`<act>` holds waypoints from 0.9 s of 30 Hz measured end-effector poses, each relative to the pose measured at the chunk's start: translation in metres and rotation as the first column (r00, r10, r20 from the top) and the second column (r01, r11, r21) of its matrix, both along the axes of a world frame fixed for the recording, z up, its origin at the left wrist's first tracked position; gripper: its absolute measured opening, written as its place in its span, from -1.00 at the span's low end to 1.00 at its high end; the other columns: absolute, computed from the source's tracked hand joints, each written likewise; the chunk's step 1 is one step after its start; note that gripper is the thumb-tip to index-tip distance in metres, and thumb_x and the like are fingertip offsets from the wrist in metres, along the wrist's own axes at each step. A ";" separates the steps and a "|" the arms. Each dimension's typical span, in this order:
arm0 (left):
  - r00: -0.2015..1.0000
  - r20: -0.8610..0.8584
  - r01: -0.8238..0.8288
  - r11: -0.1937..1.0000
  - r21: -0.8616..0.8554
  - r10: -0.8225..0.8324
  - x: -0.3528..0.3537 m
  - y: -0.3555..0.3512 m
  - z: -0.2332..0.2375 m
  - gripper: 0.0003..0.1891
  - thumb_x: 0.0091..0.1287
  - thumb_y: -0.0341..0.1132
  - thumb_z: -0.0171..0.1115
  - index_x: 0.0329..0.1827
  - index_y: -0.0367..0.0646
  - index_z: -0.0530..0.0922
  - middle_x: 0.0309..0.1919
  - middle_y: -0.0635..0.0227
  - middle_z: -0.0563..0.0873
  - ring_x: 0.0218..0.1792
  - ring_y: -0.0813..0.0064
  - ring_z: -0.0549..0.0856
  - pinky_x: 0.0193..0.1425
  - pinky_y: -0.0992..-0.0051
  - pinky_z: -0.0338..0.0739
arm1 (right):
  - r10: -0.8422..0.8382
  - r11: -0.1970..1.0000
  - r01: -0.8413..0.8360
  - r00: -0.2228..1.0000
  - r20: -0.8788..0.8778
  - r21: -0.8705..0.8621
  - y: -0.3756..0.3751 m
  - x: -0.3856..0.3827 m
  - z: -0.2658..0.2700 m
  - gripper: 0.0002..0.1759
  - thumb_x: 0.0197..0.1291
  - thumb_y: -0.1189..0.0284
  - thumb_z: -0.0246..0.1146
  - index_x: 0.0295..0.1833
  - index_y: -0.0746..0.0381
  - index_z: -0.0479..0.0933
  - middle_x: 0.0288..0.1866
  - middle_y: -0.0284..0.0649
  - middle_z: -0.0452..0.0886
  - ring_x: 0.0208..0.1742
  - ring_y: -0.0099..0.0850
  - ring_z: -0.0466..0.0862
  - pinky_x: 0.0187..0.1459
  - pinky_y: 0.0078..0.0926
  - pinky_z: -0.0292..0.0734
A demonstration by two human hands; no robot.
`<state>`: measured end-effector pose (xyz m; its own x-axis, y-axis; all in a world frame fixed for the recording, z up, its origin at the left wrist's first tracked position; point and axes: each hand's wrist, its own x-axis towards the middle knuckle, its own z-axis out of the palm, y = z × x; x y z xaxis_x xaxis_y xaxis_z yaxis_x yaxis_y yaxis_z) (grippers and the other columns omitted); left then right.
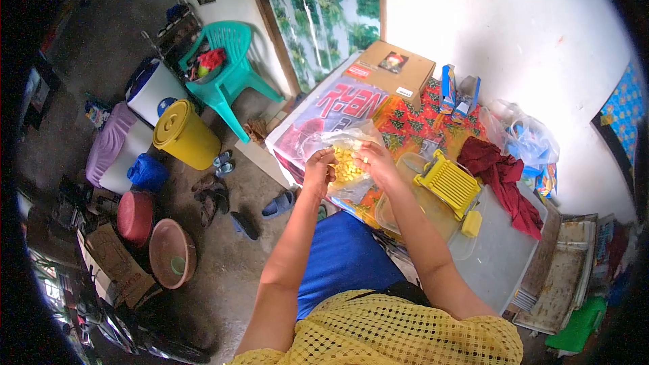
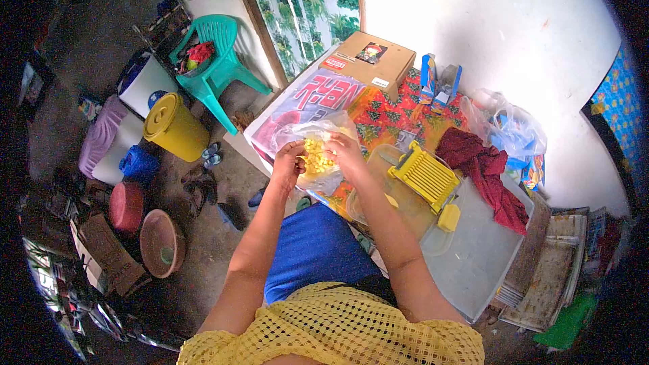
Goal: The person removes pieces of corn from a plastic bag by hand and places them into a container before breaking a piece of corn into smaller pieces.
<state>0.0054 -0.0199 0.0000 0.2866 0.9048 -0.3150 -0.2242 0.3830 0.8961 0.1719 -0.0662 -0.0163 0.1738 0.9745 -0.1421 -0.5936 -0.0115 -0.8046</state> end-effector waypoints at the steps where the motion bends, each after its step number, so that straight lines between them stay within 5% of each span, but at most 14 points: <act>1: 1.000 0.006 -0.003 1.000 -0.022 0.003 0.000 0.001 0.000 -0.77 0.33 -0.26 0.14 -0.05 -0.19 0.50 -0.45 0.34 0.54 -0.67 0.64 0.36 -0.63 0.61 0.24 | 0.003 0.999 -0.002 1.000 -0.026 0.033 0.000 0.000 -0.003 -0.65 0.18 0.56 0.21 0.11 0.35 0.44 -0.06 -0.26 0.54 -0.07 -0.43 0.60 0.02 -0.44 0.55; 11: 0.994 -0.095 -0.053 0.995 0.082 0.061 0.008 -0.003 -0.005 -0.81 0.28 -0.25 0.19 -0.19 -0.17 0.52 -0.54 0.44 0.50 -0.70 0.64 0.40 -0.68 0.59 0.24 | 0.105 0.993 -0.096 0.987 -0.121 0.075 -0.009 -0.004 0.015 -0.60 0.18 0.62 0.14 0.17 0.31 0.41 0.06 -0.21 0.51 0.19 -0.33 0.52 0.21 -0.41 0.42; 13: 0.995 -0.085 0.061 0.998 0.021 -0.059 0.006 -0.006 0.002 -0.81 0.28 -0.22 0.21 -0.23 -0.16 0.53 -0.53 0.45 0.52 -0.70 0.65 0.40 -0.69 0.61 0.23 | 0.076 0.993 -0.066 0.992 -0.105 0.102 -0.007 -0.005 0.011 -0.60 0.19 0.62 0.14 0.17 0.29 0.42 0.06 -0.24 0.51 0.20 -0.34 0.52 0.20 -0.42 0.42; 18: 0.963 0.031 0.268 0.963 -0.034 -0.267 0.013 -0.023 0.024 -0.72 0.30 -0.09 0.25 -0.26 -0.15 0.53 -0.49 0.45 0.56 -0.69 0.69 0.40 -0.68 0.65 0.22 | 0.061 0.964 -0.057 0.998 -0.007 0.258 -0.008 -0.010 0.010 -0.60 0.22 0.63 0.10 0.19 0.27 0.42 0.00 -0.33 0.50 0.03 -0.49 0.54 0.08 -0.55 0.43; 22: 0.962 0.126 0.253 0.964 -0.079 -0.242 0.015 -0.026 0.030 -0.73 0.27 -0.13 0.30 -0.23 -0.15 0.52 -0.45 0.45 0.56 -0.67 0.70 0.40 -0.68 0.65 0.22 | 0.084 0.949 -0.109 0.992 0.097 0.295 -0.015 -0.014 0.023 -0.59 0.25 0.62 0.08 0.23 0.30 0.40 -0.07 -0.37 0.53 -0.13 -0.58 0.51 0.00 -0.61 0.41; 27: 0.960 0.159 0.242 0.969 -0.042 -0.233 0.013 -0.024 0.033 -0.75 0.25 -0.17 0.33 -0.24 -0.15 0.51 -0.47 0.47 0.55 -0.67 0.71 0.40 -0.68 0.64 0.24 | -0.004 0.958 -0.067 0.969 0.249 0.277 -0.023 -0.012 0.030 -0.66 0.28 0.55 0.11 0.17 0.31 0.48 -0.05 -0.32 0.59 -0.08 -0.60 0.55 -0.02 -0.62 0.43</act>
